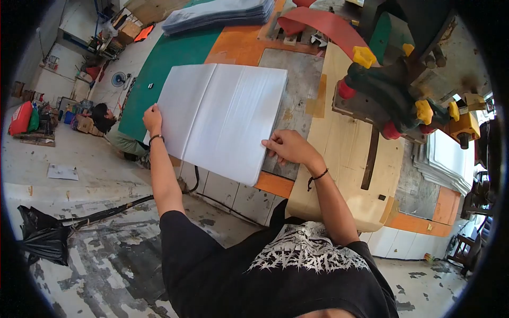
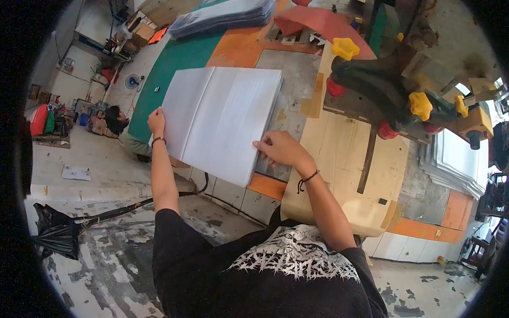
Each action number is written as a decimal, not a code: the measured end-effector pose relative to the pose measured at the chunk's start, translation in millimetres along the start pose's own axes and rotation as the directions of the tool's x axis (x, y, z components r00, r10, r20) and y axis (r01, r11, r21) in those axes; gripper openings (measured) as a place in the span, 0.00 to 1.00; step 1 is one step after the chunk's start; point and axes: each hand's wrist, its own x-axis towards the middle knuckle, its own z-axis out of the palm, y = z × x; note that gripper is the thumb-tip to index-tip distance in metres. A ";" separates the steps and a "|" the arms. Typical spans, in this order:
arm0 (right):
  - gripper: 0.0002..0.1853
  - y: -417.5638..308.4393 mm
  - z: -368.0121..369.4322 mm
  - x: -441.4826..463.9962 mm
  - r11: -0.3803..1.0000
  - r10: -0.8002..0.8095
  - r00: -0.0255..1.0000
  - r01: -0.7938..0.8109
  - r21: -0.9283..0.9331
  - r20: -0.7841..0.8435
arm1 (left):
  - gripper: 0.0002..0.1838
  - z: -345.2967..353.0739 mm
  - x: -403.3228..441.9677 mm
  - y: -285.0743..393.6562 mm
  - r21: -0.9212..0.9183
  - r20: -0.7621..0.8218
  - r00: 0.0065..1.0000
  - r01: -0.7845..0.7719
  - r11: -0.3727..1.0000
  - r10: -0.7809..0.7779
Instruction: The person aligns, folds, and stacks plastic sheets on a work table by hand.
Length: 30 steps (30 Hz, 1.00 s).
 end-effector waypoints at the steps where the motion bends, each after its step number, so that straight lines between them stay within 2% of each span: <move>1: 0.21 -1.1 -0.6 -0.7 1.000 -0.004 1.000 0.004 -0.005 0.006 | 0.19 1.2 0.8 -1.5 -0.005 -0.002 1.000 0.005 1.000 -0.005; 10: 0.21 1.9 0.2 2.8 0.999 0.014 1.000 -0.013 -0.034 0.026 | 0.19 -3.1 -1.6 3.6 -0.052 0.005 0.999 0.034 0.998 -0.034; 16: 0.21 1.4 -1.4 1.4 1.000 0.000 1.000 0.000 0.000 0.015 | 0.19 6.3 4.0 -0.6 0.000 0.012 0.999 0.039 0.999 -0.039; 19: 0.21 0.6 0.5 3.3 1.000 0.018 0.999 -0.017 -0.001 0.033 | 0.18 -4.0 7.4 2.7 0.108 0.072 0.995 0.064 0.992 -0.072; 22: 0.26 -0.6 0.9 2.5 0.999 0.024 0.999 -0.023 -0.023 0.033 | 0.20 -31.8 0.0 8.0 0.104 -0.031 0.999 0.016 0.994 -0.013; 23: 0.28 -3.0 1.4 0.8 0.999 0.042 0.999 -0.041 -0.016 0.022 | 0.22 -42.2 -8.8 3.7 0.069 -0.139 0.990 0.043 0.997 -0.033; 24: 0.30 -5.2 1.1 0.7 0.998 0.059 0.998 -0.059 -0.008 0.010 | 0.24 -50.0 -22.0 -3.7 -0.093 -0.207 0.962 0.164 0.982 -0.180; 25: 0.31 -4.5 0.5 2.7 0.999 0.049 0.999 -0.049 0.001 0.001 | 0.26 -57.9 -37.1 -11.7 -0.258 -0.250 0.912 0.261 0.930 -0.325; 26: 0.32 -0.9 1.1 4.8 0.999 0.044 0.999 -0.043 0.016 -0.007 | 0.28 -62.0 -64.2 -7.6 -0.656 -0.240 0.820 0.258 0.709 -0.520; 27: 0.32 2.0 3.6 5.3 0.999 0.044 0.999 -0.043 0.030 -0.014 | 0.30 -62.1 -95.4 0.4 -0.921 -0.133 0.722 0.163 0.353 -0.679; 28: 0.32 2.5 5.9 4.6 0.999 0.034 0.999 -0.033 0.024 -0.029 | 0.31 -56.7 -115.2 -5.4 -0.937 -0.049 0.720 0.206 0.281 -0.692; 30: 0.32 1.7 6.6 3.6 1.000 0.012 0.998 -0.013 -0.007 -0.058 | 0.31 -61.6 -166.2 10.6 -0.967 0.154 0.768 0.247 0.066 -0.621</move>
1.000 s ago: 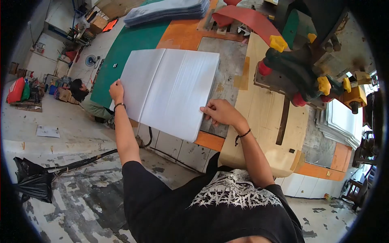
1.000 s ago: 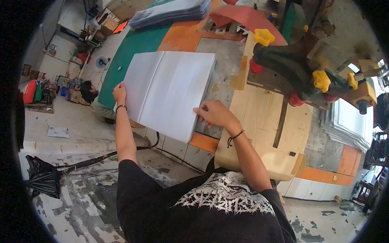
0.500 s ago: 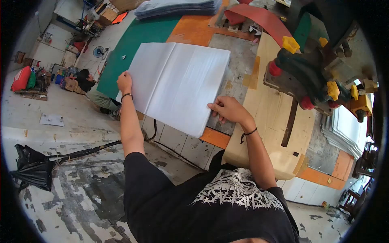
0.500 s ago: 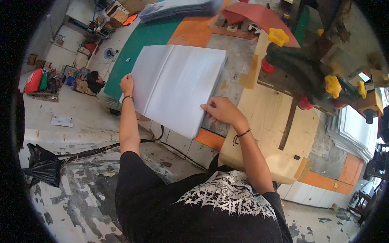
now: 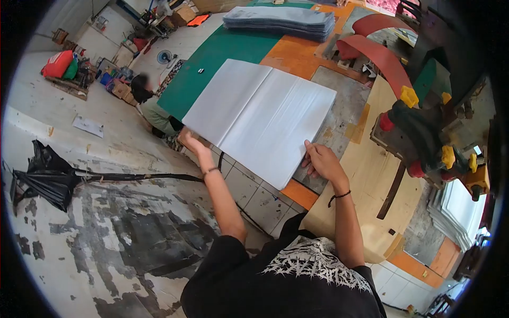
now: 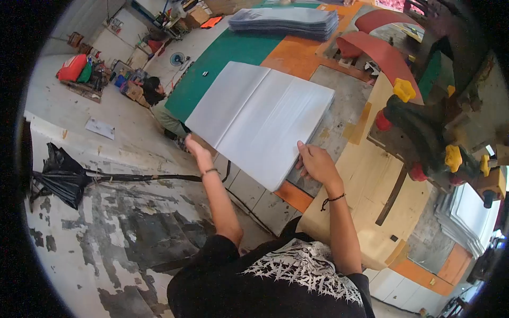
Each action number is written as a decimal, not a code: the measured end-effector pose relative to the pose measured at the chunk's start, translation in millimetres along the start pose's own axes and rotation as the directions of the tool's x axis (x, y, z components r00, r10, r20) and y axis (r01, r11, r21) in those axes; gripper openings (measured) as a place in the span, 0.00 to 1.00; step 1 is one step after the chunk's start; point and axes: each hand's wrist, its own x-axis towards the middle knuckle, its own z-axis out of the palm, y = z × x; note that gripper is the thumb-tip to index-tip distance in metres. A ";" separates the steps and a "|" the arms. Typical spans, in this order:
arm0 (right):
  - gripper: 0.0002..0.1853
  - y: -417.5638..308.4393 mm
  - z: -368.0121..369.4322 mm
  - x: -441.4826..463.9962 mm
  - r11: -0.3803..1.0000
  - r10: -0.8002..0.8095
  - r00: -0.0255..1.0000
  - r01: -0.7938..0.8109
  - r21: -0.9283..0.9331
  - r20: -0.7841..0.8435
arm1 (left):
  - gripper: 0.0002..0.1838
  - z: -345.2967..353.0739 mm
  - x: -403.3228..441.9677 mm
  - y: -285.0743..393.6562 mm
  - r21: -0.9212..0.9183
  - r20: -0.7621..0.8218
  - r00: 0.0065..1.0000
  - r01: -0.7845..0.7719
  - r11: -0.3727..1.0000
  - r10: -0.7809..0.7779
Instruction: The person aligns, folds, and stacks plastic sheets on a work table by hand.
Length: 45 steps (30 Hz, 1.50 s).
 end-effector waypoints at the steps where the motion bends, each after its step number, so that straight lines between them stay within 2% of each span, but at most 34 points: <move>1: 0.31 -0.9 0.3 0.4 1.000 0.008 1.000 -0.009 -0.005 -0.009 | 0.30 1.4 -33.9 9.2 -0.101 0.132 0.988 0.088 0.991 -0.075; 4: 0.29 -1.8 3.7 0.1 1.000 0.013 0.999 -0.014 -0.020 -0.031 | 0.34 -14.1 -37.1 -30.7 -0.116 0.301 0.940 0.200 0.973 -0.157; 7: 0.29 0.3 4.8 0.4 0.999 -0.016 0.999 0.014 -0.038 -0.042 | 0.30 -3.7 -37.3 -63.5 -0.011 0.043 0.991 0.128 0.992 -0.128; 10: 0.29 4.9 5.4 2.5 0.999 -0.014 0.999 0.013 -0.030 -0.039 | 0.32 -10.5 -21.4 -81.3 -0.049 0.048 0.992 0.121 0.991 -0.119; 11: 0.29 7.7 6.5 4.4 1.000 -0.009 0.999 0.009 -0.018 -0.040 | 0.34 -11.5 -22.6 -80.2 -0.076 0.100 0.977 0.195 0.978 -0.187; 13: 0.29 0.2 6.9 -1.2 0.999 0.024 0.997 -0.021 0.030 -0.070 | 0.33 -15.1 -17.9 -85.9 -0.100 0.137 0.964 0.242 0.965 -0.227; 16: 0.31 -0.2 3.0 -2.0 0.996 -0.062 0.997 0.058 -0.065 -0.054 | 0.34 -30.1 18.4 -120.6 -0.086 0.208 0.966 0.174 0.981 -0.153; 17: 0.31 -2.8 1.9 -6.0 0.959 -0.240 0.965 0.219 -0.179 -0.106 | 0.37 -28.7 14.6 -115.0 -0.101 0.228 0.962 0.176 0.979 -0.149; 20: 0.30 -68.1 -3.9 -72.2 0.942 -0.333 0.913 0.335 -0.034 -0.234 | 0.41 -23.8 4.0 -99.7 -0.106 0.276 0.952 0.167 0.980 -0.132; 22: 0.23 -111.2 -17.3 -146.3 0.887 -0.436 0.841 0.461 0.004 -0.320 | 0.41 -24.7 -6.7 -89.6 -0.102 0.300 0.945 0.169 0.980 -0.132; 23: 0.15 -109.3 -28.3 -179.8 0.806 -0.581 0.711 0.571 -0.156 -0.396 | 0.41 -24.9 -12.7 -81.5 -0.107 0.311 0.941 0.175 0.979 -0.134; 24: 0.11 -74.6 -52.3 -199.9 0.639 -0.768 0.530 0.676 -0.366 -0.360 | 0.41 -23.9 -18.9 -71.9 -0.111 0.326 0.936 0.180 0.977 -0.135; 25: 0.15 -67.7 -73.3 -216.6 0.566 -0.764 0.326 0.754 -0.334 -0.557 | 0.42 -22.4 -28.4 -61.8 -0.173 0.347 0.932 0.175 0.969 -0.107; 26: 0.19 -60.6 -94.2 -233.3 0.461 -0.689 0.073 0.812 -0.359 -0.721 | 0.42 -18.4 -48.8 -43.4 -0.061 0.289 0.955 0.082 0.995 -0.061; 27: 0.23 -53.3 -115.1 -249.8 0.375 -0.562 -0.165 0.823 -0.428 -0.810 | 0.42 -14.6 -77.4 -20.3 0.054 0.237 0.971 -0.005 0.999 -0.008; 28: 0.22 -57.6 -146.7 -266.8 0.579 -0.548 -0.337 0.508 -0.638 -0.766 | 0.42 -13.9 -98.8 -6.5 0.173 0.190 0.980 -0.085 0.981 0.052; 30: 0.21 -2.5 -232.0 -312.0 0.720 -0.467 -0.389 0.354 -0.597 -0.794 | 0.42 -21.5 -119.4 -6.1 0.196 0.229 0.948 -0.268 0.943 0.221; 31: 0.17 29.2 -272.3 -326.4 0.731 -0.601 -0.310 0.161 -0.663 -0.737 | 0.41 -18.4 -141.4 2.7 0.229 0.240 0.922 -0.358 0.905 0.304; 32: 0.17 58.5 -303.3 -331.9 0.699 -0.706 -0.195 -0.035 -0.714 -0.681 | 0.40 -12.1 -165.8 9.7 0.184 0.285 0.883 -0.432 0.883 0.373; 34: 0.21 90.9 -334.1 -327.3 0.758 -0.624 0.007 -0.236 -0.608 -0.781 | 0.39 0.5 -216.2 18.4 0.088 0.361 0.787 -0.563 0.822 0.500; 35: 0.23 121.5 -349.3 -322.0 0.732 -0.581 0.096 -0.374 -0.570 -0.808 | 0.38 6.6 -237.6 20.0 0.080 0.421 0.738 -0.610 0.788 0.528; 36: 0.26 150.2 -357.8 -317.7 0.681 -0.521 0.179 -0.502 -0.533 -0.835 | 0.37 12.4 -258.2 20.7 0.070 0.478 0.685 -0.654 0.753 0.551; 38: 0.28 161.6 -324.3 -298.7 0.368 -0.424 0.284 -0.814 -0.450 -0.860 | 0.34 14.6 -289.6 21.2 0.057 0.588 0.583 -0.721 0.690 0.561; 39: 0.34 161.3 -318.2 -297.9 0.476 -0.379 0.256 -0.771 -0.424 -0.889 | 0.33 15.6 -301.3 21.4 0.056 0.642 0.535 -0.747 0.662 0.550; 40: 0.35 158.3 -314.8 -298.9 0.469 -0.382 0.267 -0.769 -0.435 -0.885 | 0.32 16.1 -313.3 22.1 0.053 0.691 0.486 -0.772 0.633 0.535; 42: 0.38 154.9 -305.3 -303.9 0.457 -0.375 0.300 -0.763 -0.457 -0.877 | 0.28 15.7 -333.7 21.4 -0.039 0.779 0.393 -0.747 0.663 0.488; 43: 0.43 154.6 -303.4 -304.4 0.471 -0.379 0.309 -0.747 -0.469 -0.872 | 0.28 13.5 -339.1 18.3 -0.072 0.836 0.327 -0.732 0.678 0.441; 45: 0.46 156.0 -299.6 -305.3 0.440 -0.402 0.334 -0.746 -0.500 -0.852 | 0.28 11.9 -350.2 14.7 -0.095 0.936 0.173 -0.714 0.694 0.306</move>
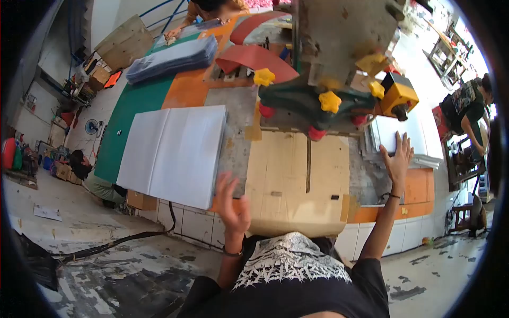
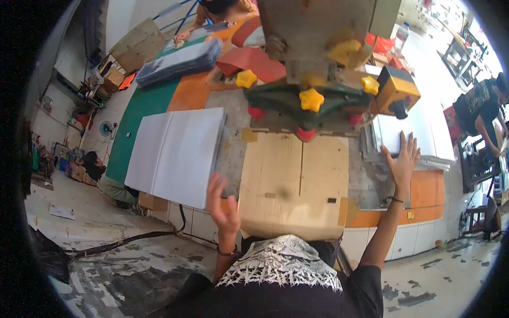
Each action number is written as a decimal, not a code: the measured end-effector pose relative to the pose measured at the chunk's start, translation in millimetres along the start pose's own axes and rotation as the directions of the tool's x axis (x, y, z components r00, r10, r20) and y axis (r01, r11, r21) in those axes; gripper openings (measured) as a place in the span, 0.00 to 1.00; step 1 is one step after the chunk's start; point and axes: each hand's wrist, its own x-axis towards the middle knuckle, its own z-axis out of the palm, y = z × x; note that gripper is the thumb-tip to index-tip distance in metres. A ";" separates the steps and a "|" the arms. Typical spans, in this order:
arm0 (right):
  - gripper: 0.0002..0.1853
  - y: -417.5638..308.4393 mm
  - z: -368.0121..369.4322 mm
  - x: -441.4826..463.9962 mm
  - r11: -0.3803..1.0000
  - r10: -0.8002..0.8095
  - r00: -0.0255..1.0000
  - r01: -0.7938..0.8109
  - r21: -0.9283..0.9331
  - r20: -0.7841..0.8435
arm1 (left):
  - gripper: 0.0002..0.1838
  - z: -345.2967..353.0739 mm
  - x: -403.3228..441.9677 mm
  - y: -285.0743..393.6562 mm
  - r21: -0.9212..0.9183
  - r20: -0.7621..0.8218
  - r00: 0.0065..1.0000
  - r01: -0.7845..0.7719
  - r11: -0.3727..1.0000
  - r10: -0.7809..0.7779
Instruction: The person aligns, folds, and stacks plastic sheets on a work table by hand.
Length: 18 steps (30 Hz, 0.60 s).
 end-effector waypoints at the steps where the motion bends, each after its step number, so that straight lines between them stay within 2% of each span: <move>1: 0.48 0.9 -0.2 -1.8 1.000 -0.020 1.000 0.020 -0.014 -0.002 | 0.30 6.7 -0.7 3.5 0.003 0.126 0.992 0.009 1.000 -0.009; 2: 0.51 1.3 0.0 -3.5 0.999 -0.032 0.999 0.032 -0.013 -0.001 | 0.31 13.8 -2.9 7.5 0.004 0.250 0.968 0.018 1.000 -0.018; 5: 0.53 -4.7 -5.3 -7.0 0.999 -0.043 0.999 0.043 -0.021 0.003 | 0.39 36.8 -10.2 20.2 0.259 0.517 0.853 -0.087 0.962 -0.062; 8: 0.54 -8.1 -7.5 -7.8 0.999 -0.036 0.999 0.036 -0.032 0.005 | 0.46 49.7 -27.2 26.3 0.238 0.611 0.789 -0.115 0.965 -0.056; 11: 0.54 -7.0 -11.2 -11.1 0.997 -0.074 0.997 0.074 -0.011 0.009 | 0.47 44.7 -23.4 24.7 0.221 0.665 0.744 -0.110 0.969 -0.067; 14: 0.47 -8.0 -18.6 -17.5 0.997 -0.071 0.996 0.071 0.000 0.045 | 0.45 42.0 -21.2 22.7 0.225 0.675 0.737 -0.144 0.964 -0.047; 18: 0.32 -6.9 -30.1 -28.4 0.996 -0.050 0.995 0.044 0.073 0.089 | 0.32 46.4 -19.8 13.8 0.187 0.582 0.813 -0.145 0.971 0.009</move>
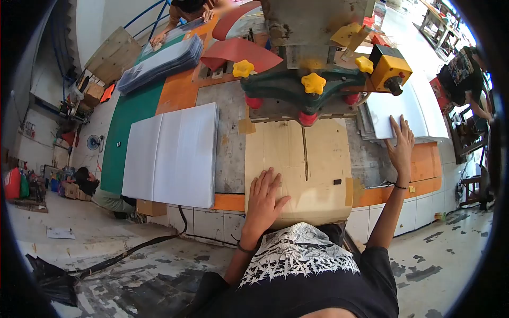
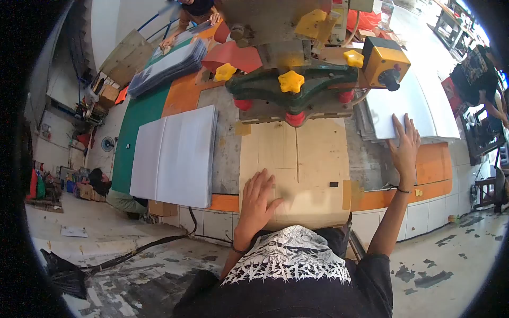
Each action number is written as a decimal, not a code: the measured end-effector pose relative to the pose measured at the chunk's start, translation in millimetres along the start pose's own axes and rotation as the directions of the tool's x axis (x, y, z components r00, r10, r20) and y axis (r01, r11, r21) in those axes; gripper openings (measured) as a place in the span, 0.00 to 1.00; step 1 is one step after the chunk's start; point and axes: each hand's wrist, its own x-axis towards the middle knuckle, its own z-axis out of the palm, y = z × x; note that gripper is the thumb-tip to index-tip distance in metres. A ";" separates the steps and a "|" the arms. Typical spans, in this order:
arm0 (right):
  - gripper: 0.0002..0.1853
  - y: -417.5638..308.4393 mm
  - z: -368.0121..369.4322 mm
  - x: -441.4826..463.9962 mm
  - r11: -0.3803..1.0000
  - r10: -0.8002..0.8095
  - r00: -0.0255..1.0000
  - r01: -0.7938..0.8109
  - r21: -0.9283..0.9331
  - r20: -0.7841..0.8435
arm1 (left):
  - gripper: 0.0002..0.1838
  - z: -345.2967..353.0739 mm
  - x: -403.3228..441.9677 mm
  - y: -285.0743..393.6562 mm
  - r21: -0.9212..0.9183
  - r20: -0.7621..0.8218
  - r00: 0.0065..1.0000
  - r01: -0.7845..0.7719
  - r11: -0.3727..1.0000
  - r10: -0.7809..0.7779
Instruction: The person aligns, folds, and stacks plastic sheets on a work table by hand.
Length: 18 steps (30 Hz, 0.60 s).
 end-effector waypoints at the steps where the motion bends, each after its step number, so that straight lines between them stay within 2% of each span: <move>1: 0.29 -0.1 -7.2 -3.8 1.000 -0.004 1.000 0.004 0.026 0.016 | 0.27 -1.8 2.2 -1.0 -0.025 -0.034 0.999 -0.001 1.000 0.000; 5: 0.18 7.2 -26.6 -13.8 0.982 0.033 0.999 -0.040 0.184 0.038 | 0.13 -0.9 10.7 -5.9 -0.059 -0.156 0.988 0.000 0.998 -0.009; 6: 0.15 3.5 -35.0 -19.9 0.986 -0.006 0.999 0.013 0.164 -0.039 | 0.11 -1.1 13.2 -6.5 -0.051 -0.174 0.985 -0.014 0.999 0.004; 8: 0.15 14.0 -41.7 -34.3 0.965 0.047 0.999 -0.038 0.261 -0.027 | 0.08 -1.4 16.4 -7.0 -0.035 -0.209 0.978 -0.035 0.999 0.026; 9: 0.15 18.5 -45.5 -41.7 0.950 0.067 0.998 -0.059 0.308 -0.016 | 0.08 -1.4 18.0 -6.7 -0.045 -0.214 0.977 -0.034 0.998 0.023; 10: 0.16 22.0 -51.3 -52.2 0.963 0.060 0.998 -0.060 0.262 0.008 | 0.08 -2.0 18.7 -6.7 -0.056 -0.218 0.976 -0.028 0.998 0.015; 14: 0.15 22.9 -68.0 -102.6 0.877 0.099 0.990 -0.135 0.461 0.102 | 0.08 -2.4 20.1 -8.3 -0.067 -0.196 0.981 -0.002 0.998 -0.011; 18: 0.15 11.8 -85.5 -143.3 0.865 0.030 0.977 -0.131 0.484 0.210 | 0.09 -9.6 25.9 -4.3 -0.041 -0.129 0.991 0.016 0.999 -0.021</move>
